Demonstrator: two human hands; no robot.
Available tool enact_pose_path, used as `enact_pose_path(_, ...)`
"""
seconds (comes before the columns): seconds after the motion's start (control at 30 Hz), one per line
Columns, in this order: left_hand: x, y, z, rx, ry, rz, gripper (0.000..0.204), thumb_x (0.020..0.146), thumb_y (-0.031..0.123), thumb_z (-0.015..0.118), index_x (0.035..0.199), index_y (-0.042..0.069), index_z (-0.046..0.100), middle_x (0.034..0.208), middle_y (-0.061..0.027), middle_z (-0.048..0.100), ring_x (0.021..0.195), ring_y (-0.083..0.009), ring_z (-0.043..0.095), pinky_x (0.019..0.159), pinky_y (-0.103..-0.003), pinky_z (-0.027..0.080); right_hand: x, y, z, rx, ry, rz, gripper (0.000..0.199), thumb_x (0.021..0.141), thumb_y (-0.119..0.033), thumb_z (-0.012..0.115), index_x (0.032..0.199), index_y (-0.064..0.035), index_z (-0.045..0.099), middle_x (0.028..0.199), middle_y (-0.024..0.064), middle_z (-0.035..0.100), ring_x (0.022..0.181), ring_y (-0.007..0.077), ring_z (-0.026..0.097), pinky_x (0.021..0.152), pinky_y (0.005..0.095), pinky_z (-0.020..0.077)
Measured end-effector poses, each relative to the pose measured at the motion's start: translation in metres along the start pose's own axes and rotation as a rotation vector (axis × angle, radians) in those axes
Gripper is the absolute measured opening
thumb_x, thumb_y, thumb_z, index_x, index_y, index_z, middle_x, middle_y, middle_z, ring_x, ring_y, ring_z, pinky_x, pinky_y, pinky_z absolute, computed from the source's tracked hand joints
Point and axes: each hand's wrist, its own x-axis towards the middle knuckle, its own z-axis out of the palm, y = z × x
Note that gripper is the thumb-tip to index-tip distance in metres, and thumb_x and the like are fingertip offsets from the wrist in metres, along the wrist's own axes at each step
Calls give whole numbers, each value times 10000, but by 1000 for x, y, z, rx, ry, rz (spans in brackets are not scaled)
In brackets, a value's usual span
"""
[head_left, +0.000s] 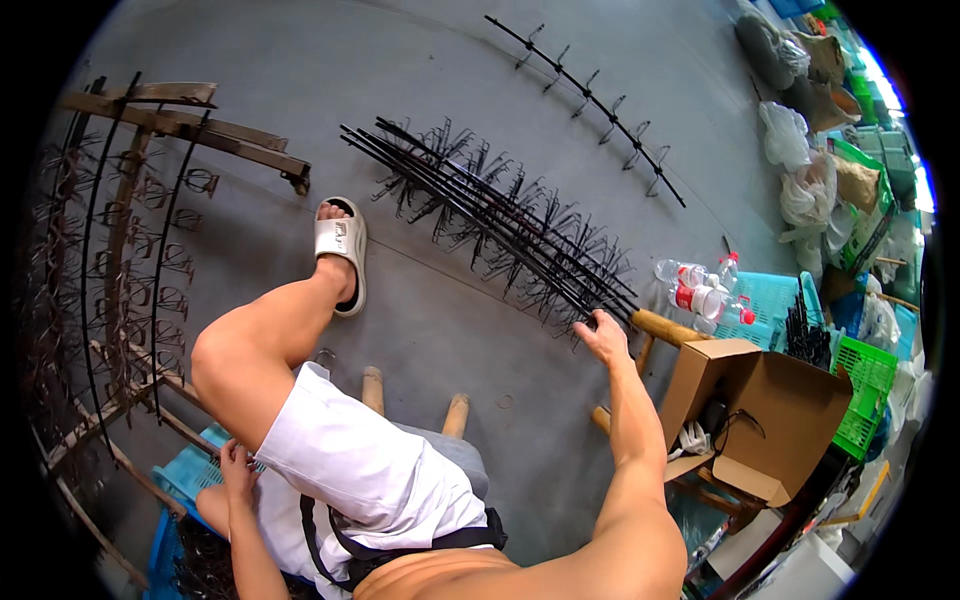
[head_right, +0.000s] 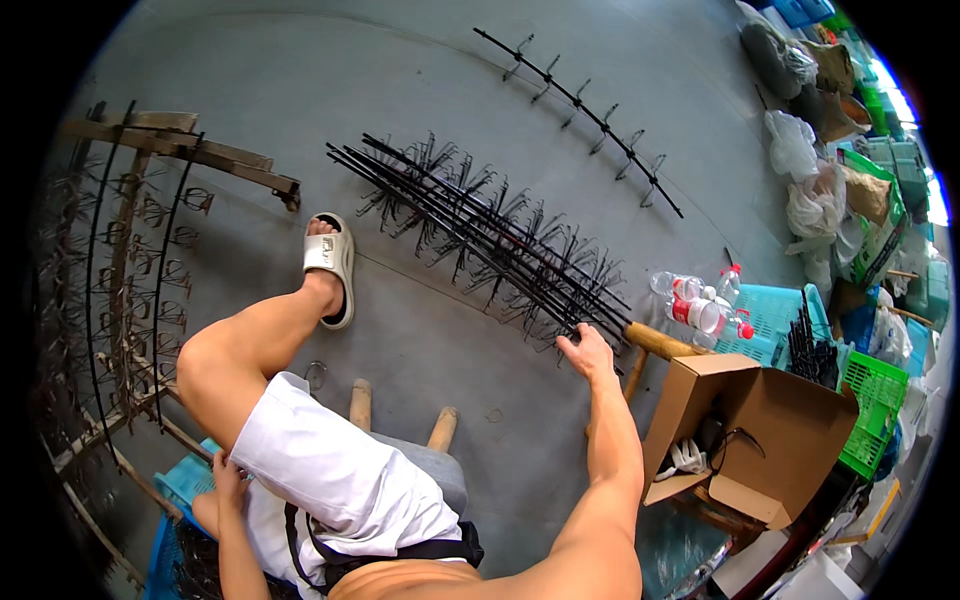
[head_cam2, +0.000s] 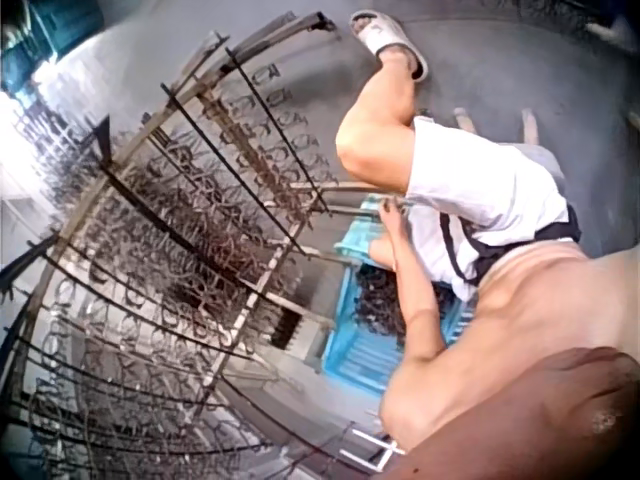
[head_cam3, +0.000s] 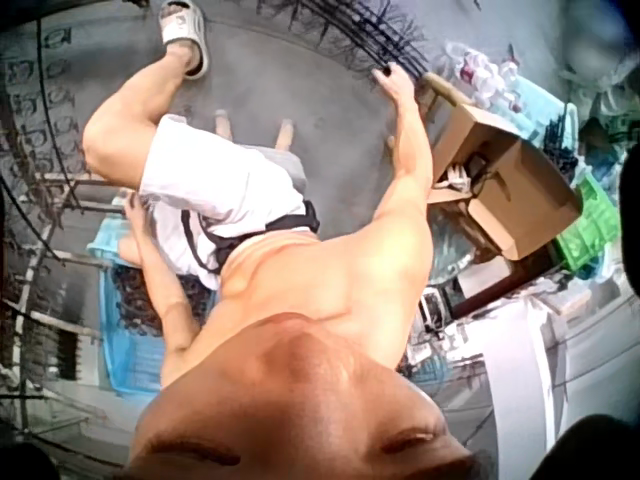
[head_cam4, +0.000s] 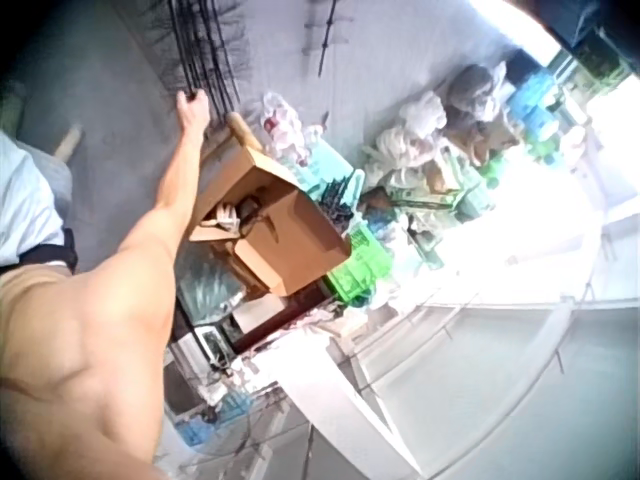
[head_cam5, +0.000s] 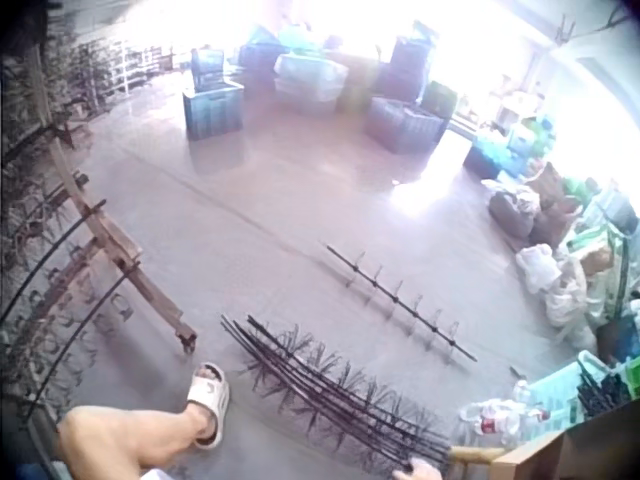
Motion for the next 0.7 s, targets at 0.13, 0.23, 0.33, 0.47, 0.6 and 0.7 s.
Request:
enact_pose_path(0.13, 2, 9, 7, 76, -28, 107, 317, 877, 176, 533, 1163, 51, 476, 786, -35, 552, 608, -107, 508, 481, -235, 417, 14, -35, 14, -120, 45, 199, 675, 740, -676, 512, 998, -64, 633, 932, 196, 649, 926, 350, 610, 807, 431, 468)
enact_pose_path(0.23, 1, 16, 8, 72, -19, 164, 334, 866, 161, 534, 1165, 25, 472, 793, -39, 555, 614, -106, 513, 484, -234, 417, 3, -33, 12, -116, 287, 53, 620, 730, -679, 528, 878, -92, 661, 780, 164, 662, 800, 342, 638, 698, 436, 488)
enact_pose_path(0.33, 2, -2, -5, 64, 43, 156, 323, 855, 153, 539, 1150, 32, 481, 783, -36, 550, 610, -104, 512, 488, -229, 419, 4, -26, -2, -12, 382, 89, 537, 737, -625, 575, 778, -96, 657, 656, 152, 633, 702, 357, 628, 627, 440, 482)
enact_pose_path(0.47, -5, 4, -1, -72, 73, 135, 321, 842, 138, 546, 1144, 48, 482, 784, -33, 552, 610, -100, 512, 492, -219, 423, -19, -35, 13, 49, 473, 19, 542, 742, -570, 616, 631, -41, 574, 592, 199, 572, 634, 406, 579, 577, 453, 455)
enact_pose_path(0.6, -24, 5, 5, 23, 56, 82, 368, 846, 157, 542, 1185, 41, 457, 844, -35, 571, 646, -92, 520, 519, -217, 429, -30, -34, 8, 22, 408, -41, 565, 736, -582, 610, 597, -36, 565, 586, 192, 572, 623, 411, 570, 568, 464, 445)
enact_pose_path(0.7, -26, 3, 5, -29, 43, 92, 365, 852, 156, 542, 1186, 37, 457, 852, -37, 575, 650, -92, 522, 519, -211, 428, -55, -31, 11, 63, 381, -57, 565, 746, -519, 644, 550, -7, 505, 538, 202, 500, 538, 397, 502, 515, 420, 407)
